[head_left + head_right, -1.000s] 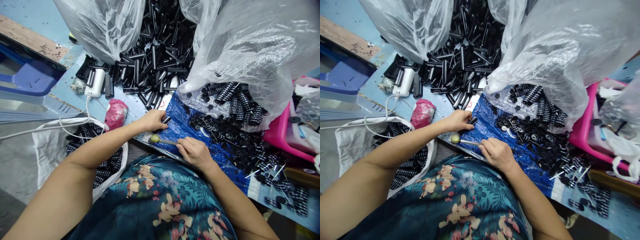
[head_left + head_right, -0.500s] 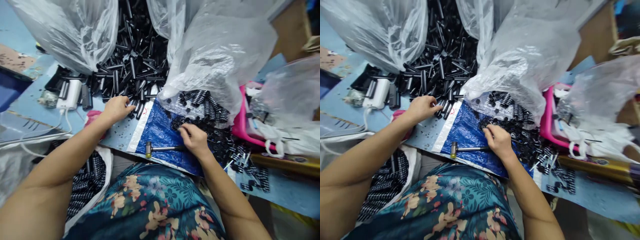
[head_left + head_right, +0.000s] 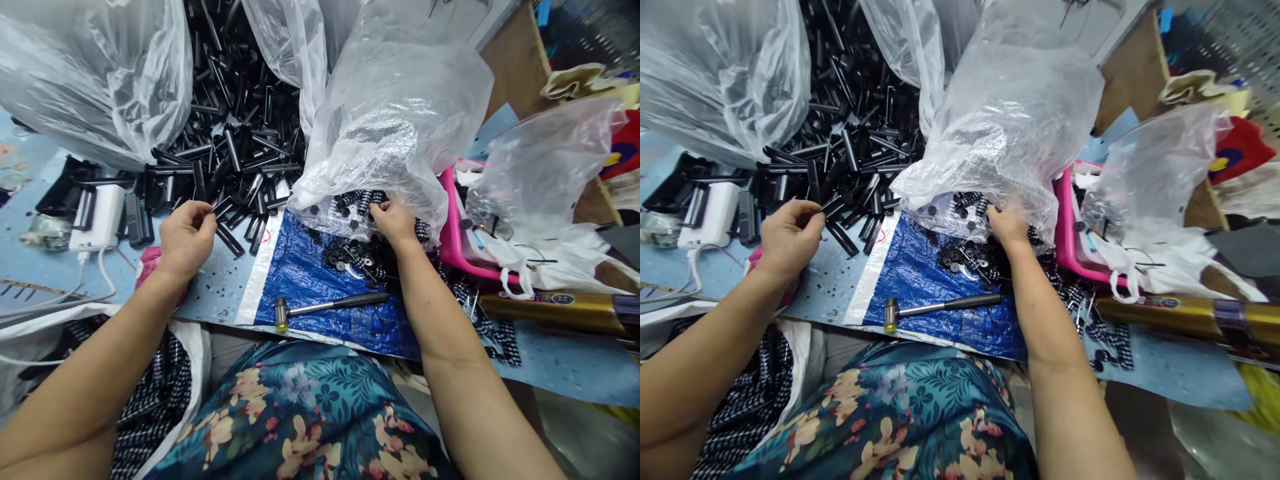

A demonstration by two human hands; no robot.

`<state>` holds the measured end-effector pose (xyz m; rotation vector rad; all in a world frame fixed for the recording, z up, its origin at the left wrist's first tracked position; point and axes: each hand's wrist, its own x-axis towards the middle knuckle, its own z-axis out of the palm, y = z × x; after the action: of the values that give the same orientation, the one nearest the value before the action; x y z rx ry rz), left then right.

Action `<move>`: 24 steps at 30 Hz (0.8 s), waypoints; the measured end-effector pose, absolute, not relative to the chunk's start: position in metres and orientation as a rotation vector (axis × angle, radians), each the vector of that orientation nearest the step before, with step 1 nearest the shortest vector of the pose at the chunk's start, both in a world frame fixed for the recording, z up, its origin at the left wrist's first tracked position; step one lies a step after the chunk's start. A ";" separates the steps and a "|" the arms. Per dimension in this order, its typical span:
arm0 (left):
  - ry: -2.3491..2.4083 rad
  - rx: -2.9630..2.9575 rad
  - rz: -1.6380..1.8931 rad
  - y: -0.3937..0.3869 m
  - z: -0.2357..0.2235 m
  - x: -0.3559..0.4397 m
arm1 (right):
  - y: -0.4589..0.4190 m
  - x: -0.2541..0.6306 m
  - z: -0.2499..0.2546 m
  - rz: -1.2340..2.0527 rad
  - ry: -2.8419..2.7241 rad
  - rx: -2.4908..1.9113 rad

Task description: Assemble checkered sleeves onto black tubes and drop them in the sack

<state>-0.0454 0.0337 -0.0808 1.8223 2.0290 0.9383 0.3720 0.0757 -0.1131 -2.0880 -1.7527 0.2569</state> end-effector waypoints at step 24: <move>1.150 0.631 0.980 -0.035 -0.069 0.070 | 0.015 0.298 -0.084 0.156 -1.894 -1.654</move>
<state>0.0699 -0.0345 -0.0693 0.6307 1.1499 0.9797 0.2977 0.0151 -0.0835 -1.6538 -1.8945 0.1559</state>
